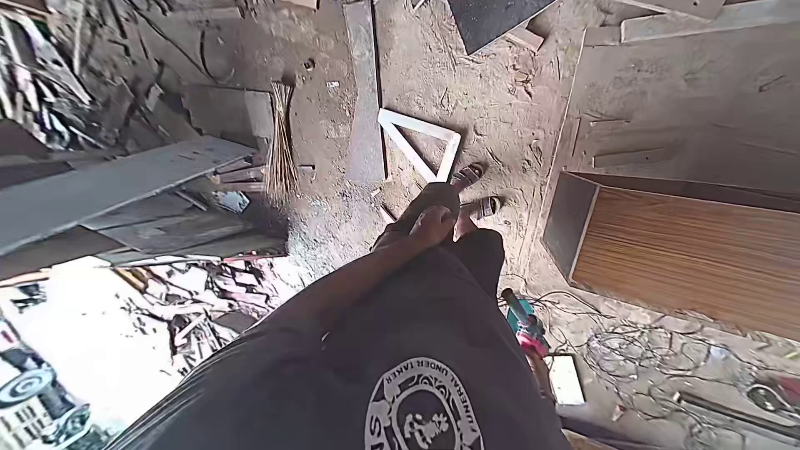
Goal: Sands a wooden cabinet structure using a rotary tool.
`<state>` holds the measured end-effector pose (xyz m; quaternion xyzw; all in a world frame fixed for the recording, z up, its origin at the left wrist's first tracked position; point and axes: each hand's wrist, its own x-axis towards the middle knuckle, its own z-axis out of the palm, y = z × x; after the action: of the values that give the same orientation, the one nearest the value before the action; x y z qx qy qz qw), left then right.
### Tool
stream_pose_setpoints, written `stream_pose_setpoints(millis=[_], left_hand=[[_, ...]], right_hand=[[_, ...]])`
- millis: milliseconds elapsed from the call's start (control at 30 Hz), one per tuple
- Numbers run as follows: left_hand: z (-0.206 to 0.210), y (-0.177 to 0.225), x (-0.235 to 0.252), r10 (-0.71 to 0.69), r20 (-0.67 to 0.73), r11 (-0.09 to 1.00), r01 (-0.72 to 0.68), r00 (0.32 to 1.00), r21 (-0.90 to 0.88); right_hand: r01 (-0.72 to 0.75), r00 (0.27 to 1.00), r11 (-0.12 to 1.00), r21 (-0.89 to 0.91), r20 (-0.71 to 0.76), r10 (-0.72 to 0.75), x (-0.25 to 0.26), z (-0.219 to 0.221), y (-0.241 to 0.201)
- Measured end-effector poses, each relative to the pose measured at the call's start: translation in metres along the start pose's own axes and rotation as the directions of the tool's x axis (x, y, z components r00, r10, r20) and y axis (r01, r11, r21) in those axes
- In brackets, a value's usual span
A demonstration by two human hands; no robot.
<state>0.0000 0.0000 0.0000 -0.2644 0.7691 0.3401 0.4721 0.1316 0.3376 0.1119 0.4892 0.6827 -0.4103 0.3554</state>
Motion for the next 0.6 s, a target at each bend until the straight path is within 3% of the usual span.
stream_pose_setpoints(millis=[33,67,100,133,167,233,300,467,600], left_hand=[[0.001,-0.003,0.0,-0.014,-0.022,1.0,0.014,1.0,-0.02],[0.003,-0.006,-0.002,-0.029,-0.036,0.999,0.028,0.999,-0.025],[0.005,-0.01,-0.004,-0.038,-0.04,0.999,0.037,0.998,-0.013],[0.008,-0.014,-0.007,-0.036,-0.041,0.999,0.036,0.998,0.004],[0.008,-0.018,-0.01,-0.022,-0.042,0.999,0.023,0.999,0.024],[0.009,-0.027,-0.015,0.011,-0.015,0.998,-0.01,1.0,0.064],[0.014,-0.046,-0.013,0.029,0.006,0.996,-0.029,1.0,0.08],[-0.004,-0.058,-0.013,-0.08,0.029,0.993,0.078,0.996,0.088],[-0.027,-0.048,-0.01,-0.021,-0.08,0.999,0.024,0.997,0.028]], right_hand=[[0.115,0.989,0.993,-0.039,-0.085,-0.118,0.01,0.001,0.018],[-0.163,0.983,0.965,-0.205,0.052,0.177,0.014,-0.011,-0.008],[-0.456,0.824,0.823,-0.339,0.189,0.534,0.03,-0.02,-0.034],[-0.222,0.968,0.945,-0.24,0.06,0.243,0.041,-0.012,0.028],[0.037,0.996,0.994,-0.101,-0.077,-0.045,0.062,-0.002,0.095],[-0.153,0.985,0.983,-0.099,0.067,0.16,0.089,-0.011,0.121],[-0.232,0.968,0.967,-0.104,0.068,0.24,0.101,-0.01,0.129],[-0.174,0.983,0.983,-0.063,0.049,0.177,0.129,0.001,0.163],[-0.113,0.991,0.989,-0.097,0.057,0.118,0.144,0.006,0.156]])
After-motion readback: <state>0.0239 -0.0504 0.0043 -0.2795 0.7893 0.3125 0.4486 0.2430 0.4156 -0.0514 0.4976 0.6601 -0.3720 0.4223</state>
